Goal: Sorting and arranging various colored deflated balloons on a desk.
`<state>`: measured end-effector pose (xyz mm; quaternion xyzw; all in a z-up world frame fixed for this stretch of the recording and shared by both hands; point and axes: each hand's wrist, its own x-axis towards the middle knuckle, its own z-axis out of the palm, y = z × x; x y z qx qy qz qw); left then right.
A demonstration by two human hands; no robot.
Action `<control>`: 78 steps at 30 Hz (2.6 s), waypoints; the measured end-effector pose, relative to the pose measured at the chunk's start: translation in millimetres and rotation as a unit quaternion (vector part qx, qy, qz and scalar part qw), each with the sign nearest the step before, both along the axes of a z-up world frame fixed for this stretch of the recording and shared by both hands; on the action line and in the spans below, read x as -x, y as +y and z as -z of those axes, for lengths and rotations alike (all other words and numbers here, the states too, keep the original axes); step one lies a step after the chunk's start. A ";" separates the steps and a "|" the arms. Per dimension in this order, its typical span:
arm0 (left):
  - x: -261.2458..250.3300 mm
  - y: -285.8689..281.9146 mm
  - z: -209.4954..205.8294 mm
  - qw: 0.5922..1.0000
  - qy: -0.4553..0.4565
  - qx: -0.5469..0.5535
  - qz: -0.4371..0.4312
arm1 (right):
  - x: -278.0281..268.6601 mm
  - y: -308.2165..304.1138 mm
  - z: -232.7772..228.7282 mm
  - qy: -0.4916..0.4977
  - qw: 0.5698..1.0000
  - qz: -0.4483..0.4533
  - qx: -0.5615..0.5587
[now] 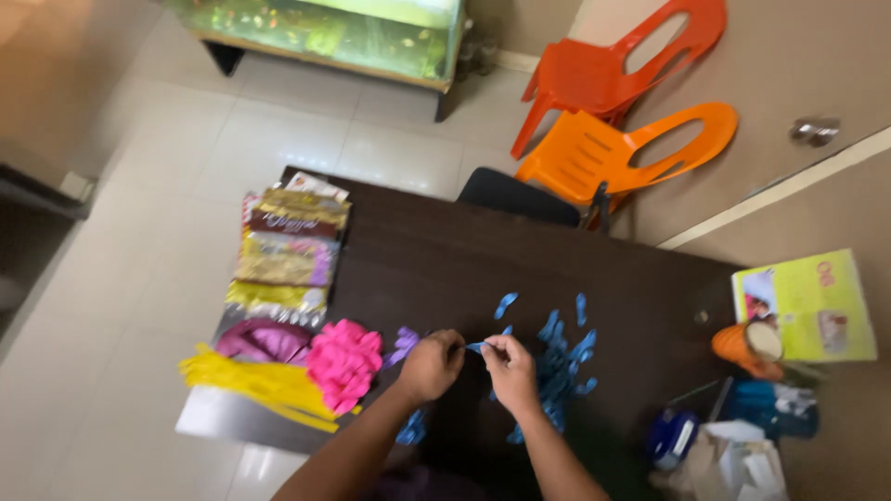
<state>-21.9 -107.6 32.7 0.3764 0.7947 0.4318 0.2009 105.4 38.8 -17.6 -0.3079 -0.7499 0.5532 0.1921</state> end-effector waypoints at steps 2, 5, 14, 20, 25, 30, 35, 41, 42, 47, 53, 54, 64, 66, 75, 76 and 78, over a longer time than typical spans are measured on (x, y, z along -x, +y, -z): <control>2.3 -28.8 -8.1 0.999 -0.031 0.039 -0.004 | -1.8 -23.8 8.3 0.015 1.000 -0.008 -0.016; 2.3 -75.5 7.3 0.994 -0.058 0.091 0.015 | -7.5 -68.2 15.4 0.010 0.998 -0.031 -0.044; -12.4 -159.9 36.4 0.991 0.093 0.092 0.037 | -27.1 -153.2 26.5 -0.099 0.989 -0.104 0.024; -21.9 -163.8 4.3 0.975 0.137 0.152 0.092 | -38.6 -155.0 17.8 -0.091 0.987 -0.126 -0.033; -24.6 -132.0 -1.7 0.982 0.114 0.130 0.079 | -41.8 -124.6 10.8 -0.096 0.991 -0.080 -0.039; -23.1 -70.7 6.7 0.986 0.134 0.055 0.080 | -37.0 -61.0 11.4 -0.037 0.988 -0.054 -0.139; -17.2 5.6 15.1 0.992 0.104 0.065 0.041 | -18.2 9.9 -12.1 -0.067 0.989 -0.036 -0.126; -7.5 86.9 32.9 0.992 0.082 0.097 0.012 | -6.9 89.9 4.4 -0.100 0.988 -0.020 -0.119; -5.1 100.9 36.0 0.991 0.070 0.117 0.008 | -5.0 104.9 9.7 -0.091 0.987 -0.018 -0.131; 3.3 152.2 46.5 0.977 0.078 0.200 0.004 | -9.2 145.2 24.5 -0.085 0.985 -0.018 -0.147; 2.6 163.9 64.7 0.972 0.105 0.209 0.018 | -6.8 140.8 -8.6 -0.095 0.992 -0.014 -0.084; 0.2 163.5 63.8 0.974 0.109 0.198 0.030 | -8.0 136.7 -21.1 -0.111 0.990 -0.003 -0.081; -4.9 159.6 80.1 0.962 0.175 0.206 0.044 | -1.7 99.9 4.7 -0.133 0.986 -0.042 -0.089; -9.2 157.9 56.6 0.969 0.114 0.207 0.068 | -7.8 90.0 12.2 -0.095 0.982 -0.014 -0.162; 5.3 42.4 17.8 0.989 -0.086 0.053 0.112 | -8.1 11.8 1.7 -0.106 0.979 -0.084 -0.151; 9.3 21.5 25.1 0.988 -0.091 0.058 0.107 | -7.0 -6.7 -3.8 -0.109 0.979 -0.090 -0.145; 15.3 -21.6 40.3 0.994 -0.050 -0.013 0.098 | -6.4 -43.9 -14.6 -0.087 0.987 -0.119 -0.059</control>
